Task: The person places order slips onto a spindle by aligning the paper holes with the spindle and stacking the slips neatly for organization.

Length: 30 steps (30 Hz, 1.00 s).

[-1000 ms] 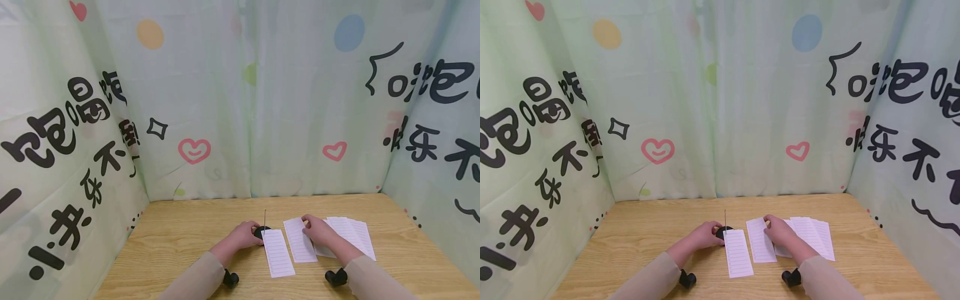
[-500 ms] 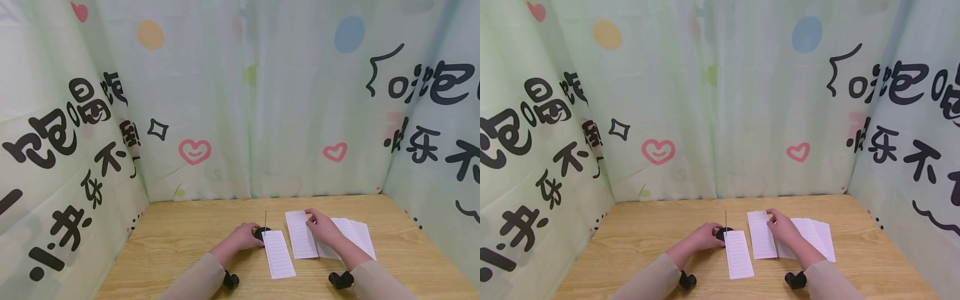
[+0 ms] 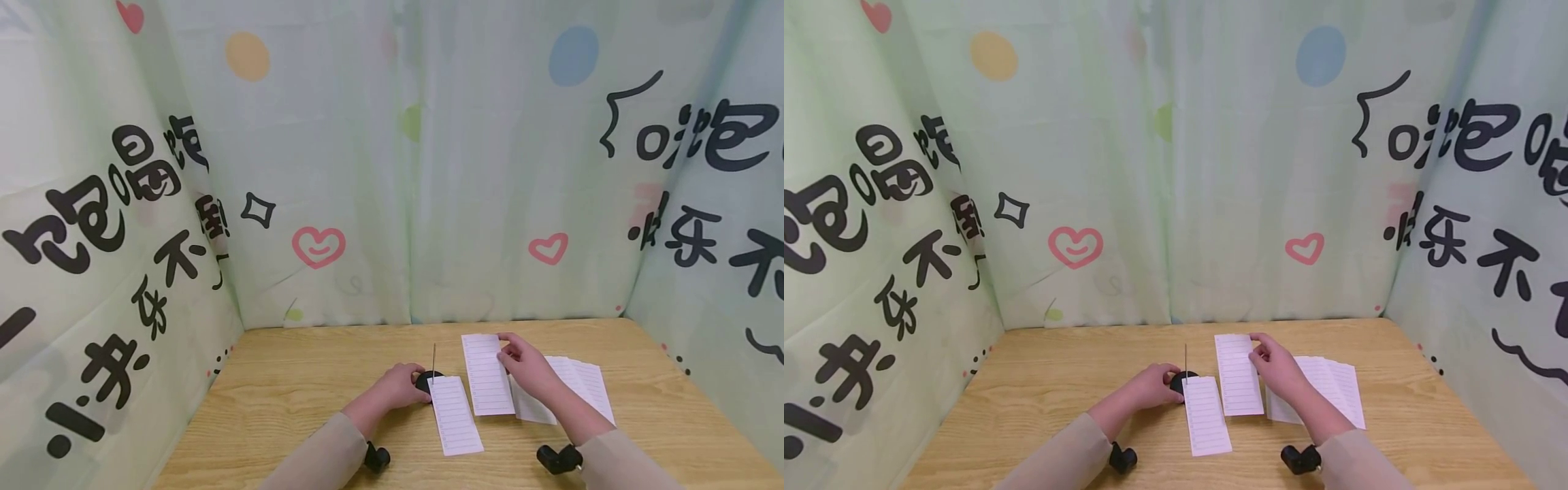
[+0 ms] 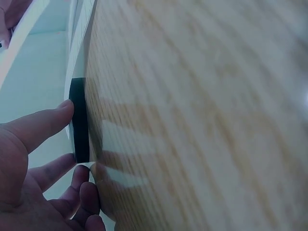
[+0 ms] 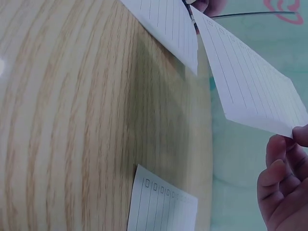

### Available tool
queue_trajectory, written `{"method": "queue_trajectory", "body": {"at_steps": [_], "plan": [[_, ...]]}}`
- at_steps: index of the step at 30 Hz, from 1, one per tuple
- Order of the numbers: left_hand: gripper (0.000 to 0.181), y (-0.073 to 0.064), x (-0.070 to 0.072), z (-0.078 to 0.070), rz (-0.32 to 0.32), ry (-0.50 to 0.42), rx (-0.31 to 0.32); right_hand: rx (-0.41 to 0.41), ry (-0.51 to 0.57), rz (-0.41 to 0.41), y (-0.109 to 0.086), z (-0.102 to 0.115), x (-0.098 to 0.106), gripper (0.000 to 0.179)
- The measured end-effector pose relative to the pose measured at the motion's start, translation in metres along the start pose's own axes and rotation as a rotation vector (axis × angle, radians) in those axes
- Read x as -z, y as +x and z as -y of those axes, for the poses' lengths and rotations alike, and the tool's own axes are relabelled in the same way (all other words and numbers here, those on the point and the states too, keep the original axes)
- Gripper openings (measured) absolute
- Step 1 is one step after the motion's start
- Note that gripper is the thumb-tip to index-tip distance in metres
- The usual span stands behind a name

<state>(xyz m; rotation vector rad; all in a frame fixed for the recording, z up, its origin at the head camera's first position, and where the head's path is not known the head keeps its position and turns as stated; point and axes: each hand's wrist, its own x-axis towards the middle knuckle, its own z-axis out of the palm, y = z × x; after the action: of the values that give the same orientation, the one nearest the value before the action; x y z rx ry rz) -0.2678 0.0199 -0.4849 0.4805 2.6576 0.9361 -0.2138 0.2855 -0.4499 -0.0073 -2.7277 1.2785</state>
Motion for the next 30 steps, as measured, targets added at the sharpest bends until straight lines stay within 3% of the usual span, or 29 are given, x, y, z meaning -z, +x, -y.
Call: {"method": "queue_trajectory", "body": {"at_steps": [12, 19, 30], "plan": [[0.058, 0.0, 0.0, -0.001, -0.002, 0.023, 0.003, 0.017, 0.187, 0.038, -0.006, 0.018, -0.001, 0.042], [0.058, -0.001, 0.001, -0.002, 0.0, 0.024, -0.003, 0.015, 0.212, 0.055, -0.012, 0.03, -0.004, 0.044], [0.059, -0.001, 0.001, -0.003, 0.006, 0.021, 0.006, 0.029, 0.221, 0.061, -0.012, 0.033, -0.006, 0.043]]}}
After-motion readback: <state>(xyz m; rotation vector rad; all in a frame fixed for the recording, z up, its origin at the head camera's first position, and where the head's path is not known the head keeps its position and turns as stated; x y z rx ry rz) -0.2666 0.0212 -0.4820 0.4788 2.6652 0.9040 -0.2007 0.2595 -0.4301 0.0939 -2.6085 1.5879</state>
